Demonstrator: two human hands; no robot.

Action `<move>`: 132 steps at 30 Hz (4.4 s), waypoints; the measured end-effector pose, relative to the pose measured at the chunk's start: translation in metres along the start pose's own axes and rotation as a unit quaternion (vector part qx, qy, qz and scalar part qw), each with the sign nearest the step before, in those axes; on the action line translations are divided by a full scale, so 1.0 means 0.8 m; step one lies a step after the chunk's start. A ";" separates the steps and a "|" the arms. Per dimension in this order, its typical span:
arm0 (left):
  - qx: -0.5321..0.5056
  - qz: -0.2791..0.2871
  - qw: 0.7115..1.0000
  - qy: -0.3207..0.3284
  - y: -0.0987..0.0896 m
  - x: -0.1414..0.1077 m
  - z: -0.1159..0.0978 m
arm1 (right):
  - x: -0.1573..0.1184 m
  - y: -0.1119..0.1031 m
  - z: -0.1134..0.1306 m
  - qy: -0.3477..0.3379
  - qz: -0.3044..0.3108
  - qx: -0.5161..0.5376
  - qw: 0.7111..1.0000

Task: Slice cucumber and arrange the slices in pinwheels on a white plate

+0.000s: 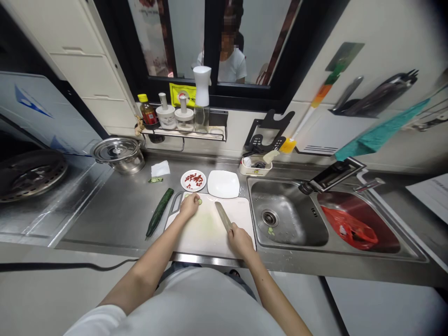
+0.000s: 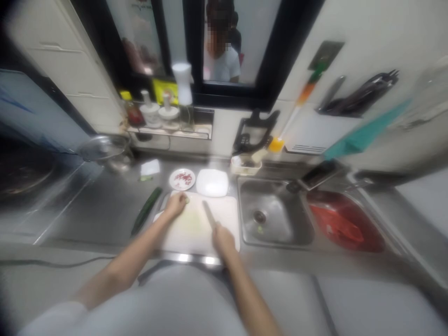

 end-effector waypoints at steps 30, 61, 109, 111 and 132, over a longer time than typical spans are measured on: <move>0.125 0.091 0.988 0.021 0.023 -0.035 -0.002 | -0.024 0.002 0.018 -0.017 0.008 -0.029 0.999; 0.139 0.091 0.985 -0.054 0.022 -0.030 0.005 | -0.036 0.019 0.068 -0.052 0.086 -0.071 0.992; 0.121 0.089 0.987 -0.057 0.020 -0.030 0.005 | -0.016 0.006 0.075 -0.076 0.128 -0.086 0.985; 0.124 0.090 0.987 -0.057 0.021 -0.029 0.005 | -0.014 0.007 0.074 -0.076 0.124 -0.084 0.986; 0.128 0.094 0.986 -0.050 0.016 -0.034 0.000 | -0.023 0.002 0.069 -0.079 0.129 -0.099 0.984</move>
Point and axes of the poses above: each hand's wrist, its own x-axis towards the middle knuckle, its own y-axis out of the palm, z = x × y, the point moved 8 cm from there along x, towards the middle knuckle, and after that the axes turned 9 degrees about -y, right-handed, at the moved point
